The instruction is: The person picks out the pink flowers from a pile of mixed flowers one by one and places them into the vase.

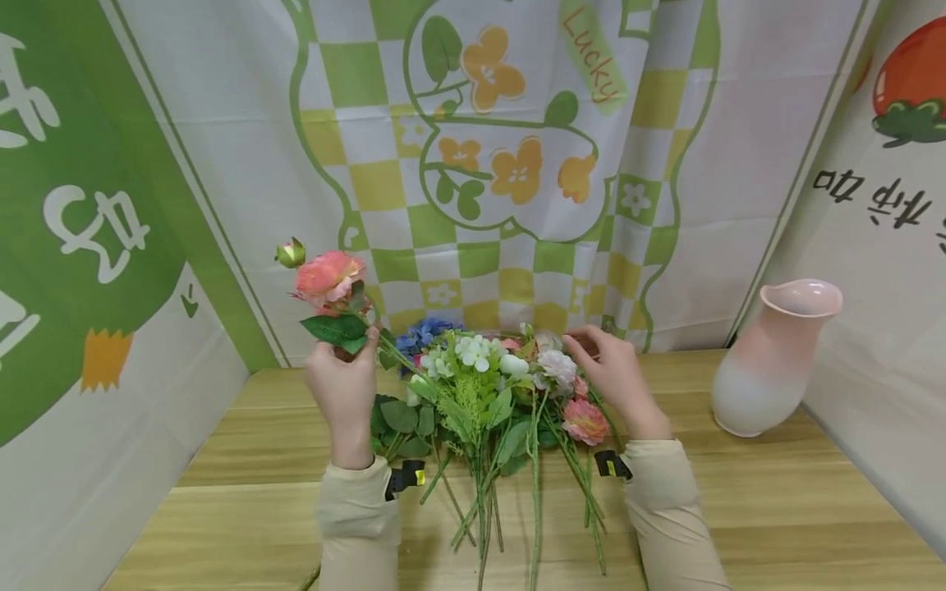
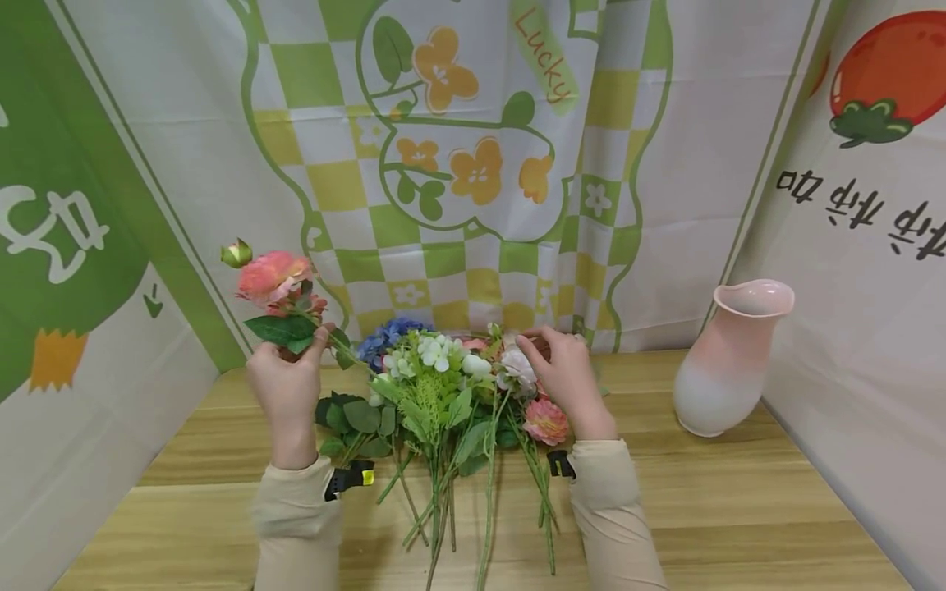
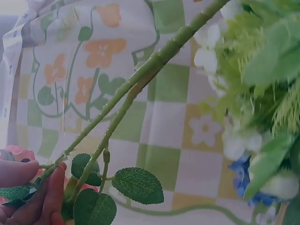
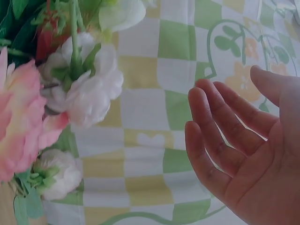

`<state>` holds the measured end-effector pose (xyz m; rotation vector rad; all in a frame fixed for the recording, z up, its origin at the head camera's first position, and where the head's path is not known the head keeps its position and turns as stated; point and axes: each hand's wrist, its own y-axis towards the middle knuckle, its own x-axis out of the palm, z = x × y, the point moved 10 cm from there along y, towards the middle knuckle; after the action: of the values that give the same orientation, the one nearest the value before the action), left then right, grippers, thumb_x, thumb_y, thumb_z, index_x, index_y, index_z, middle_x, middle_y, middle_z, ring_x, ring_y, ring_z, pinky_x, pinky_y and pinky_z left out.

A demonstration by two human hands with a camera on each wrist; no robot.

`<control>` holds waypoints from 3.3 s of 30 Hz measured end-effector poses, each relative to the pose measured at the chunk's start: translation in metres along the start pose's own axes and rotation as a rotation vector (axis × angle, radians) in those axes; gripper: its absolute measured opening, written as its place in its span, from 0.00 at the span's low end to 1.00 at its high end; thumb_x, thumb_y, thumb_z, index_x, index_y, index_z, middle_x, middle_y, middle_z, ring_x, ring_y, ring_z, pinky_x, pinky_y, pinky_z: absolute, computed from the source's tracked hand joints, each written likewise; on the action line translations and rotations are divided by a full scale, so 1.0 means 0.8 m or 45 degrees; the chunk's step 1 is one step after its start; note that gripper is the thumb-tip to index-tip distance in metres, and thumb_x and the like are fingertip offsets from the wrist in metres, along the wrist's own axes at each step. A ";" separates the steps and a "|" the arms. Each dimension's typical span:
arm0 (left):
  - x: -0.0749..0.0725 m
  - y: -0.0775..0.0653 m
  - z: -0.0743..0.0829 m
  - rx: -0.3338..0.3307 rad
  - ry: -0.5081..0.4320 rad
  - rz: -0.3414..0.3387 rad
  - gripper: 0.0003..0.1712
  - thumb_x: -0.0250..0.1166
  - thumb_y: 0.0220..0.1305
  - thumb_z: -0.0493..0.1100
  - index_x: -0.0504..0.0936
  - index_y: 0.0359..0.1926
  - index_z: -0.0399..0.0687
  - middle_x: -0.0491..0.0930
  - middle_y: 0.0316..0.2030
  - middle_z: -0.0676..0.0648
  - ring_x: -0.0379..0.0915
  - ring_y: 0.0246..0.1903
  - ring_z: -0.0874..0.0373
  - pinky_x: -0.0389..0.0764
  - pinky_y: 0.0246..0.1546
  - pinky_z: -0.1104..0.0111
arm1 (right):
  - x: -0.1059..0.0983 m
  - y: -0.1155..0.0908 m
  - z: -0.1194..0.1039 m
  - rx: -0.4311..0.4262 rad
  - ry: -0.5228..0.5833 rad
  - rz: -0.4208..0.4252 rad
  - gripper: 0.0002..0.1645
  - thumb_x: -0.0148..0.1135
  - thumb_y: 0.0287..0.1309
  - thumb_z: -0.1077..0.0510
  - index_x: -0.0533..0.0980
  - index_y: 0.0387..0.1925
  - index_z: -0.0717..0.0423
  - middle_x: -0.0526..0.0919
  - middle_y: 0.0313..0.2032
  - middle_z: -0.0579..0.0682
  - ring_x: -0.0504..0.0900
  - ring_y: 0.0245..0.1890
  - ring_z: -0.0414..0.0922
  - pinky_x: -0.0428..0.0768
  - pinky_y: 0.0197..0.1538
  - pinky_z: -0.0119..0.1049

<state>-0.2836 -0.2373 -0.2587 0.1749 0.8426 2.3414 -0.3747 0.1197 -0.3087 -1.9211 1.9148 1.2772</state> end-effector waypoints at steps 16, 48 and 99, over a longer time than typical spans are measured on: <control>0.058 -0.036 0.024 -0.035 -0.212 -0.082 0.12 0.69 0.55 0.37 0.84 0.41 0.37 0.86 0.29 0.42 0.81 0.22 0.58 0.76 0.24 0.78 | 0.001 0.000 -0.052 -0.209 0.053 0.140 0.14 0.63 0.59 0.50 0.81 0.43 0.53 0.87 0.34 0.49 0.85 0.32 0.42 0.84 0.37 0.38; 0.129 -0.085 0.058 0.042 -0.320 -0.372 0.16 0.70 0.54 0.35 0.80 0.45 0.39 0.85 0.31 0.41 0.83 0.25 0.52 0.82 0.25 0.62 | 0.026 -0.013 -0.114 -0.543 0.041 0.271 0.10 0.69 0.52 0.55 0.85 0.37 0.53 0.87 0.33 0.48 0.85 0.31 0.41 0.84 0.34 0.34; 0.109 -0.066 0.013 0.270 -0.104 -0.336 0.17 0.56 0.69 0.50 0.80 0.44 0.41 0.83 0.34 0.44 0.76 0.34 0.53 0.77 0.34 0.56 | -0.033 -0.011 -0.071 -0.430 -0.234 0.504 0.06 0.73 0.46 0.59 0.86 0.29 0.57 0.87 0.26 0.53 0.84 0.21 0.45 0.83 0.26 0.39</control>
<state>-0.3210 -0.1474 -0.2900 0.2316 1.0079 1.9863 -0.3365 0.1052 -0.2605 -1.5186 2.1624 1.9214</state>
